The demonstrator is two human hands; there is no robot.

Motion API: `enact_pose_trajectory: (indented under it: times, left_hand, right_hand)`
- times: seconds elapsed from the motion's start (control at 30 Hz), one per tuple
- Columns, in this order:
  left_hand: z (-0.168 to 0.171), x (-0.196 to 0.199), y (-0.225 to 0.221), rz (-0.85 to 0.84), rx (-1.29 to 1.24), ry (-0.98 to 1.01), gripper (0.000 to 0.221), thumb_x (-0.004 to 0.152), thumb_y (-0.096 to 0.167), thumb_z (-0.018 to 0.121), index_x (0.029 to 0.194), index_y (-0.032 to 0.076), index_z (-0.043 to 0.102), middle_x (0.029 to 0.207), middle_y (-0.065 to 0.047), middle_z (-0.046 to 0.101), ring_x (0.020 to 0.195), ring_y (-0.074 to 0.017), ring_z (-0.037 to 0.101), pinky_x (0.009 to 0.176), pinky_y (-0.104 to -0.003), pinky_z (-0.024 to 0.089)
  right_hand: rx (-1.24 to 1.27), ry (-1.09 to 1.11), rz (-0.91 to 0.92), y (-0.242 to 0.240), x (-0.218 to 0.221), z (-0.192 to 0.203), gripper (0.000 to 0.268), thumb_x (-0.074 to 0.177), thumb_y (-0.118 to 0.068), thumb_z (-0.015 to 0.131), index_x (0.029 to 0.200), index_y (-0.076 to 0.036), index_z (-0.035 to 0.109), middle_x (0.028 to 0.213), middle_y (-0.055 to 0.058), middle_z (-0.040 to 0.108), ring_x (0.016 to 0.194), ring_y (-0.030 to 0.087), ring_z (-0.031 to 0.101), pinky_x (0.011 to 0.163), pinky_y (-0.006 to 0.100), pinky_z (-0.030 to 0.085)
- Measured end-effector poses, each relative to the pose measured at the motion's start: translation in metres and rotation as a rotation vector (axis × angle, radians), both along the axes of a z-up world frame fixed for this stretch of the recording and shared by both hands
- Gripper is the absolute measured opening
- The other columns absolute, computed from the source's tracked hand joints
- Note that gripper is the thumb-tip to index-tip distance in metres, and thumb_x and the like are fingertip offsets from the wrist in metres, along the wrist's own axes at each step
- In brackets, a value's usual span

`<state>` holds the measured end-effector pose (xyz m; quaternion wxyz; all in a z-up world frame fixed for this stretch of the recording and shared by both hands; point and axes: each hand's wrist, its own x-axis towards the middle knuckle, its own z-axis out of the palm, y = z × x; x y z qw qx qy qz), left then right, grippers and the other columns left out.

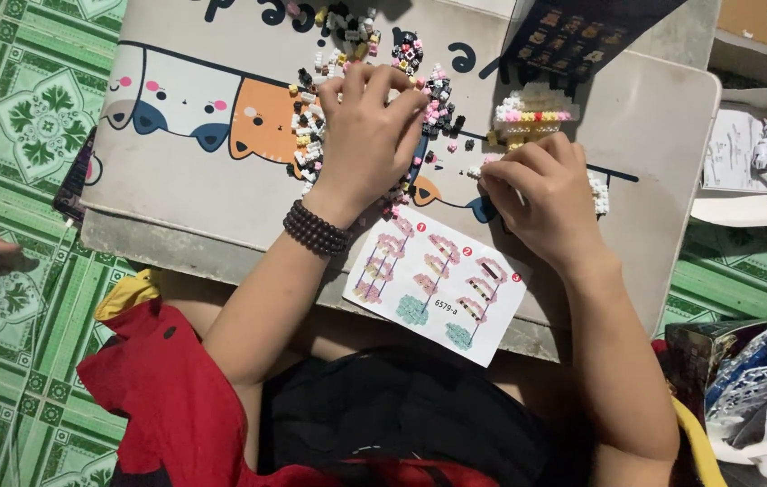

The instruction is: Assembling a small figure using interlocking plastic blocks while following a printed instruction sheet.

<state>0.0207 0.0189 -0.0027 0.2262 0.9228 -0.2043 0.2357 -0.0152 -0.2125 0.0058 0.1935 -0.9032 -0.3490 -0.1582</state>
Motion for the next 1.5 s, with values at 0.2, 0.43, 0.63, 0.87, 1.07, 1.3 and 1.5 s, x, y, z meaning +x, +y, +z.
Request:
enact_pose_trajectory:
  times: [0.2, 0.43, 0.63, 0.87, 1.07, 1.3, 1.5]
  left_hand:
    - [-0.007, 0.007, 0.003, -0.066, -0.017, 0.095, 0.022, 0.078, 0.012, 0.060, 0.097, 0.020, 0.067, 0.106, -0.002, 0.060, 0.106, -0.0222, 0.043, 0.089, -0.045, 0.026]
    - [0.026, 0.010, 0.052, 0.196, -0.115, 0.185, 0.029, 0.078, -0.002, 0.050, 0.091, 0.019, 0.063, 0.093, 0.003, 0.058, 0.092, -0.0178, 0.048, 0.083, -0.035, 0.030]
    - [0.041, -0.018, 0.097, 0.165, -0.004, 0.392, 0.013, 0.093, 0.015, 0.055, 0.088, 0.006, 0.062, 0.084, -0.010, 0.058, 0.077, -0.0271, 0.055, 0.063, -0.039, 0.043]
    - [0.035, -0.022, 0.077, 0.091, -0.102, 0.624, 0.027, 0.083, 0.023, 0.071, 0.100, 0.009, 0.056, 0.101, -0.011, 0.052, 0.079, -0.0227, 0.053, 0.073, -0.037, 0.045]
    - [0.033, -0.016, 0.069, -0.020, -0.015, 0.635, 0.009, 0.089, 0.009, 0.060, 0.093, 0.007, 0.052, 0.097, -0.014, 0.049, 0.076, -0.0253, 0.053, 0.068, -0.037, 0.046]
    - [0.040, -0.020, 0.057, -0.030, 0.318, 0.546, 0.015, 0.100, 0.012, 0.038, 0.099, 0.000, 0.045, 0.092, -0.021, 0.048, 0.065, -0.0333, 0.050, 0.054, -0.044, 0.045]
    - [0.048, -0.002, 0.033, 0.120, 0.231, 0.778, 0.008, 0.086, -0.004, 0.045, 0.090, 0.003, 0.045, 0.106, -0.025, 0.046, 0.061, -0.0370, 0.055, 0.058, -0.046, 0.049]
  right_hand:
    - [-0.020, -0.003, 0.010, 0.000, 0.000, 0.001, 0.011, 0.090, -0.013, 0.074, 0.098, -0.009, 0.066, 0.092, 0.004, 0.063, 0.084, 0.026, 0.044, 0.067, 0.039, 0.032]
    - [0.009, 0.018, 0.022, 0.002, -0.004, 0.003, 0.010, 0.089, -0.011, 0.071, 0.097, -0.008, 0.065, 0.092, 0.005, 0.061, 0.082, 0.025, 0.041, 0.069, 0.038, 0.035]
    - [0.015, 0.048, 0.038, 0.007, -0.005, 0.004, 0.012, 0.089, -0.010, 0.071, 0.099, -0.006, 0.066, 0.090, 0.008, 0.061, 0.082, 0.026, 0.043, 0.069, 0.039, 0.036]
    - [0.034, 0.049, 0.042, 0.009, -0.006, 0.006, 0.012, 0.089, -0.007, 0.072, 0.098, -0.005, 0.066, 0.091, 0.008, 0.062, 0.081, 0.026, 0.043, 0.068, 0.038, 0.038]
    - [0.057, 0.083, 0.056, 0.007, -0.006, 0.007, 0.011, 0.089, -0.008, 0.070, 0.099, -0.005, 0.066, 0.090, 0.008, 0.060, 0.081, 0.026, 0.043, 0.068, 0.036, 0.038]
    - [0.052, 0.062, 0.056, 0.004, -0.005, 0.007, 0.008, 0.090, -0.008, 0.070, 0.097, -0.005, 0.066, 0.092, 0.008, 0.061, 0.082, 0.026, 0.042, 0.069, 0.037, 0.038]
    - [0.036, 0.033, 0.068, 0.002, -0.003, 0.003, 0.011, 0.086, -0.009, 0.072, 0.094, -0.006, 0.065, 0.090, 0.007, 0.062, 0.081, 0.025, 0.044, 0.068, 0.037, 0.038]
